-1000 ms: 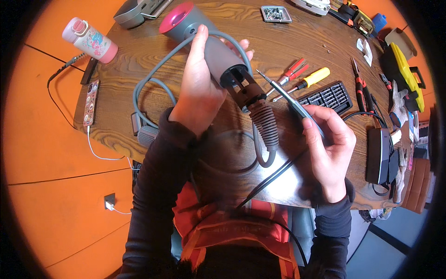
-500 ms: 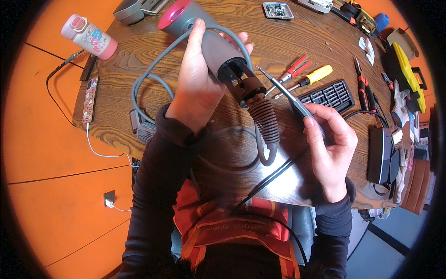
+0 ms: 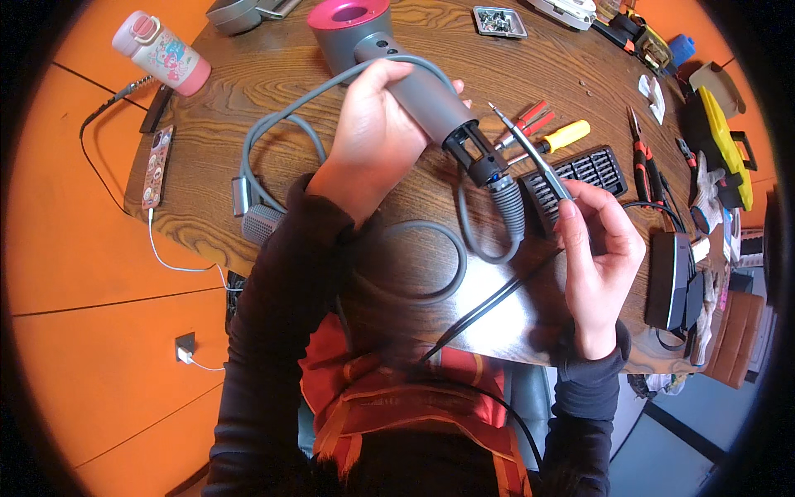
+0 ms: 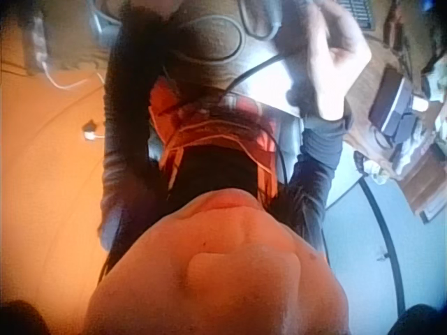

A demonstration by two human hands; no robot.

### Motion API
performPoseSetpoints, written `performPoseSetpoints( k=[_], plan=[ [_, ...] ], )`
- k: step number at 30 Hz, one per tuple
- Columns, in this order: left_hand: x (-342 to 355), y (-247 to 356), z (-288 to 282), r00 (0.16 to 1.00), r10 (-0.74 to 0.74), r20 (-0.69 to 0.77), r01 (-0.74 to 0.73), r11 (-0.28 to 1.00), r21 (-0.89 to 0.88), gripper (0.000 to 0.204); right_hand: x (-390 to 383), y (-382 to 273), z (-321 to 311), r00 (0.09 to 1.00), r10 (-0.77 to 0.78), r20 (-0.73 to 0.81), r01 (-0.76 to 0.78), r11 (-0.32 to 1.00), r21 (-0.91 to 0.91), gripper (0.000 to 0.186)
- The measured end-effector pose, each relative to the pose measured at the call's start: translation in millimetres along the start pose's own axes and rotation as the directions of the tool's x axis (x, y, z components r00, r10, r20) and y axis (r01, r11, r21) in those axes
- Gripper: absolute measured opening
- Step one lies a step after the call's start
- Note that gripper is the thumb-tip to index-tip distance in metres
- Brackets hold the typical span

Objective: The person uses tweezers to remove a small black plastic piece from the base of a hair dryer. They then use a screwdriver to pry and remove a black plastic ring from the same area. The person continues to use the screwdriver to adjust and remove parts from the hair dryer's base.

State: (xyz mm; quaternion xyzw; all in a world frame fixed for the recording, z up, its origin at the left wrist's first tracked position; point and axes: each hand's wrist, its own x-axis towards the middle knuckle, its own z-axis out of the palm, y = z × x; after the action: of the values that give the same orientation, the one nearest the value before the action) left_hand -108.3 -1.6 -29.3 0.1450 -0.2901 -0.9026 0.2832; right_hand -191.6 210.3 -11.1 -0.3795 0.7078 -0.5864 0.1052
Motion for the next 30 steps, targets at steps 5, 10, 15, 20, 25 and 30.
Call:
performPoseSetpoints(
  k=[5,10,15,20,25,30],
  plan=[
    [3,-9,2,0.998,0.063,-0.010,-0.062,0.997,0.050,0.028,0,-4,-4,0.998,0.066,0.025,-0.067,0.996,0.054,0.015],
    [4,-12,3,0.999,0.038,-0.008,-0.037,0.998,0.047,0.027,-4,-7,-5,0.997,-0.073,-0.034,0.065,0.980,-0.187,0.013],
    [3,-15,2,0.998,0.067,0.016,-0.068,0.997,0.032,0.023,-8,-7,1,0.996,-0.084,-0.042,0.070,0.962,-0.264,0.012],
    [3,-15,1,0.999,0.047,0.016,-0.047,0.999,0.027,0.022,-7,-11,3,0.994,-0.105,-0.040,0.086,0.939,-0.334,0.010],
    [4,-15,0,0.999,0.042,0.028,-0.042,0.999,0.022,0.023,-6,-19,4,0.994,-0.108,-0.021,0.093,0.927,-0.363,0.010],
    [2,-15,0,0.997,0.061,0.046,-0.063,0.997,0.035,0.024,-4,-24,7,0.992,-0.128,-0.012,0.113,0.912,-0.394,0.010]
  ],
)
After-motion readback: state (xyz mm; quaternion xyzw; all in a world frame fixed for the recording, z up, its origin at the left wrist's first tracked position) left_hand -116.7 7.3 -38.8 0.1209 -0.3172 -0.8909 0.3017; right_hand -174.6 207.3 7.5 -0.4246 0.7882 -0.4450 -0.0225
